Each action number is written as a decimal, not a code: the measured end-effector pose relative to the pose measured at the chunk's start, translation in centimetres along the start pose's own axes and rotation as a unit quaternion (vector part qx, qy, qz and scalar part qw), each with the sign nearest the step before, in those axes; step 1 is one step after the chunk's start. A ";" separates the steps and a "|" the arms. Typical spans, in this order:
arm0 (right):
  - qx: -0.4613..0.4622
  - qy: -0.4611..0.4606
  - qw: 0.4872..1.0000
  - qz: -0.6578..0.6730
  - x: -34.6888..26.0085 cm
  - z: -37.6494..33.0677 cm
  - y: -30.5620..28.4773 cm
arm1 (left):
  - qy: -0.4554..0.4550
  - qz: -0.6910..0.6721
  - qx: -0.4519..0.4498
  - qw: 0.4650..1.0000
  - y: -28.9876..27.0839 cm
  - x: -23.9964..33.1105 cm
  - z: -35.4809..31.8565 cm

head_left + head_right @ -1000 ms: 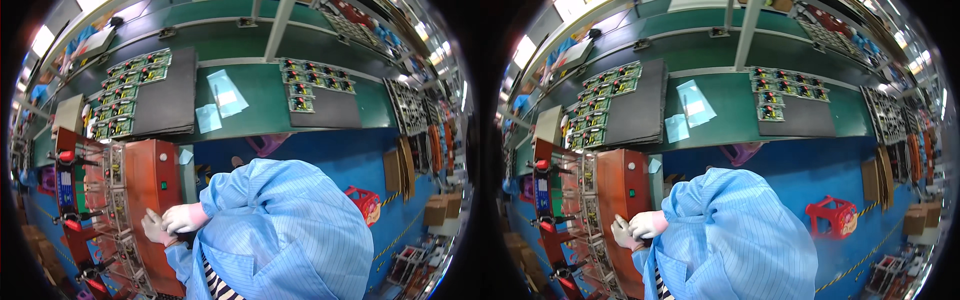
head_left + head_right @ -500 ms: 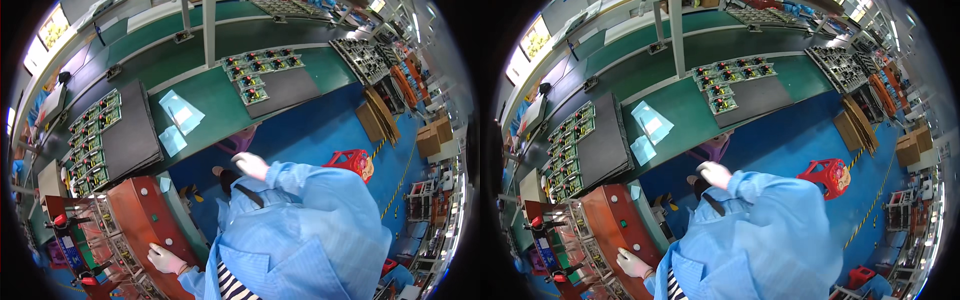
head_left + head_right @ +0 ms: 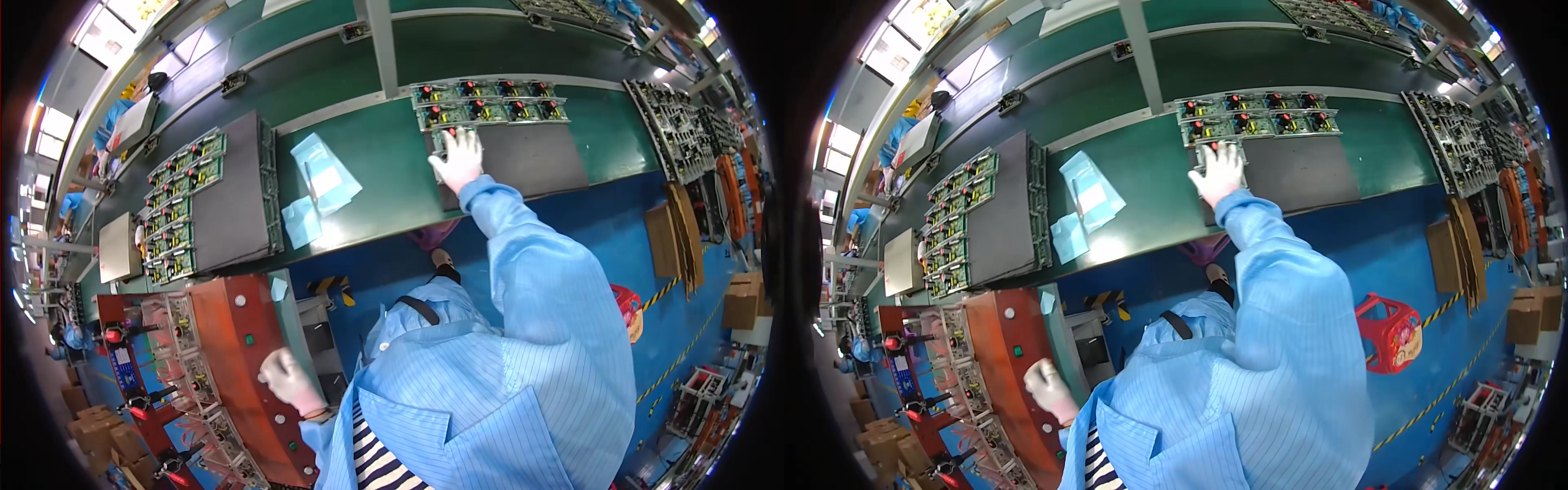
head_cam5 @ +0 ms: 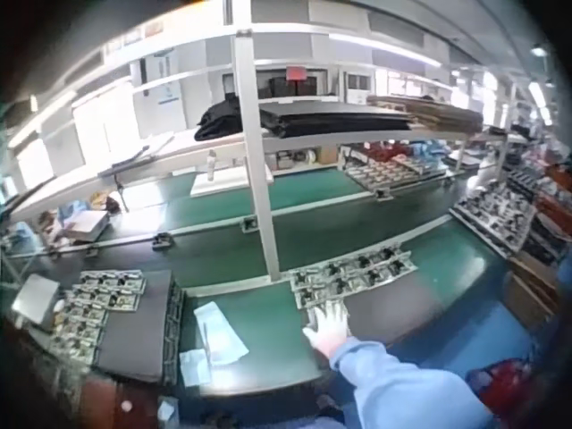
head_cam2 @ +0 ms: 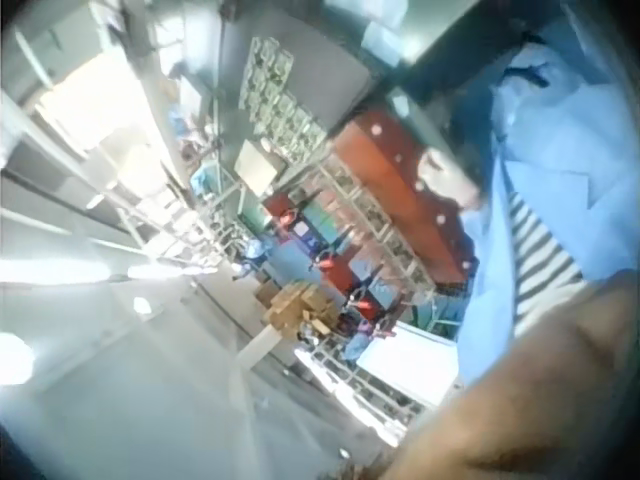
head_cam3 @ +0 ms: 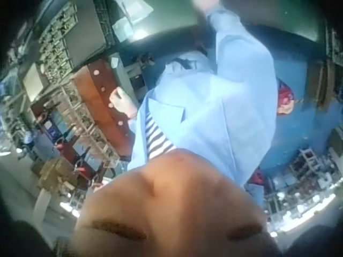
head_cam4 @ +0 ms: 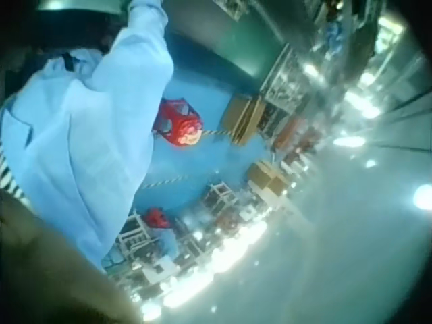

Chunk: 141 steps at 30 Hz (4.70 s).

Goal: The person removes tested circuit boards from a testing machine fixture, places them on a tray, loads new circuit boards into the fixture, and presses buttons on the machine to start the test.

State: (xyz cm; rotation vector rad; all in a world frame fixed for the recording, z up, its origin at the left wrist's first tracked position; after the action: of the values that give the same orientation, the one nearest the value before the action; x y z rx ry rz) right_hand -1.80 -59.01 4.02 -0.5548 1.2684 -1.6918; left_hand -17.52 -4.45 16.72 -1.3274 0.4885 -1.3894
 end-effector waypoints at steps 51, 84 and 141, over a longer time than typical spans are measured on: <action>0.141 0.276 0.947 0.085 43.3 2.0 -4.3 | -0.070 -0.117 -0.457 0.879 34.4 30.7 -8.3; -0.035 0.484 0.874 -0.014 43.4 -2.0 -2.1 | -0.190 -0.307 -0.584 0.727 35.9 29.2 -8.7; -0.406 -0.172 0.840 0.317 -7.8 -4.4 8.3 | -0.369 -0.152 -0.028 0.917 20.9 3.1 -16.7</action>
State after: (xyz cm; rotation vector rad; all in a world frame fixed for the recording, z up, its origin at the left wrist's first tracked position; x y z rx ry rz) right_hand 1.75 -50.46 -3.97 -0.7669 1.6303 -0.4247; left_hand -22.98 -19.92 -4.64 -1.8993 -0.2002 -0.9986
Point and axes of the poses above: each hand's wrist, its own z-axis towards the middle knuckle, its own y-axis out of the palm, x = y × z, the point moved 3 cm from there along z, towards the middle knuckle, and after that the axes turned 6 degrees about x, right-handed, at the moved point
